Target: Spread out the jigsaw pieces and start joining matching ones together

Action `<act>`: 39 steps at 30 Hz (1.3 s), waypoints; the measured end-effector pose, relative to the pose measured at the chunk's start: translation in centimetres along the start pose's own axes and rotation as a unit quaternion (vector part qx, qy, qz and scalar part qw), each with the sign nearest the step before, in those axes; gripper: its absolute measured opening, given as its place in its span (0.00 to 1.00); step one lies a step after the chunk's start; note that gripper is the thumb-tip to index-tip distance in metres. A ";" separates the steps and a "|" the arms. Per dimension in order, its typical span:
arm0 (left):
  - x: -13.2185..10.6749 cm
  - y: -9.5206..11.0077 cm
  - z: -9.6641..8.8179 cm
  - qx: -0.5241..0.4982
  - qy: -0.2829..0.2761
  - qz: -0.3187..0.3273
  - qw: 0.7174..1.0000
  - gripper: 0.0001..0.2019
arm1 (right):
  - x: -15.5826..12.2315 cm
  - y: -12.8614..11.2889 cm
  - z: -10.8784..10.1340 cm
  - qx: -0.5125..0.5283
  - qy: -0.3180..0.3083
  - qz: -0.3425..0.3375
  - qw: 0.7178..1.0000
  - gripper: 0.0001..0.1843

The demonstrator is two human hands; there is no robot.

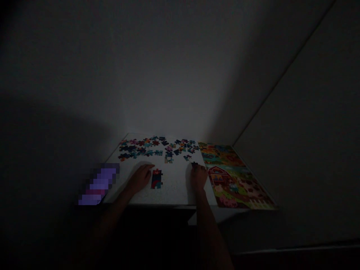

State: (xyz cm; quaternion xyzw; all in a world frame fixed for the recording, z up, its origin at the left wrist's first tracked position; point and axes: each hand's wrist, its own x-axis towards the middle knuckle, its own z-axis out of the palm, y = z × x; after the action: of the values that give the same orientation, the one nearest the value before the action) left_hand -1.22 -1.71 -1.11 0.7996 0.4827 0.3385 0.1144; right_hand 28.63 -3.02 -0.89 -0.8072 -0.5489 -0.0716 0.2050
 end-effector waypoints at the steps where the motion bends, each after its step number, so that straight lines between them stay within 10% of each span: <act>1: 0.0 0.0 0.0 0.000 0.000 0.001 1.000 0.19 | -0.6 -0.1 -0.2 0.004 0.002 0.002 1.000 0.15; 30: 0.1 0.0 -0.4 0.020 0.003 0.011 1.000 0.18 | -6.8 -4.5 -1.4 0.150 -0.078 -0.028 0.985 0.10; 39: -1.9 1.4 -1.0 0.018 -0.035 0.066 0.997 0.15 | -3.9 -3.9 -0.3 0.320 -0.198 -0.122 0.918 0.13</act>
State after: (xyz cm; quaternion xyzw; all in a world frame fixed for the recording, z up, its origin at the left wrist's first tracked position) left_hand -1.49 -4.15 -0.45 0.8431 0.4303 0.3087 0.0941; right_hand 23.60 -5.28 -0.93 -0.6228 -0.6662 0.2448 0.3291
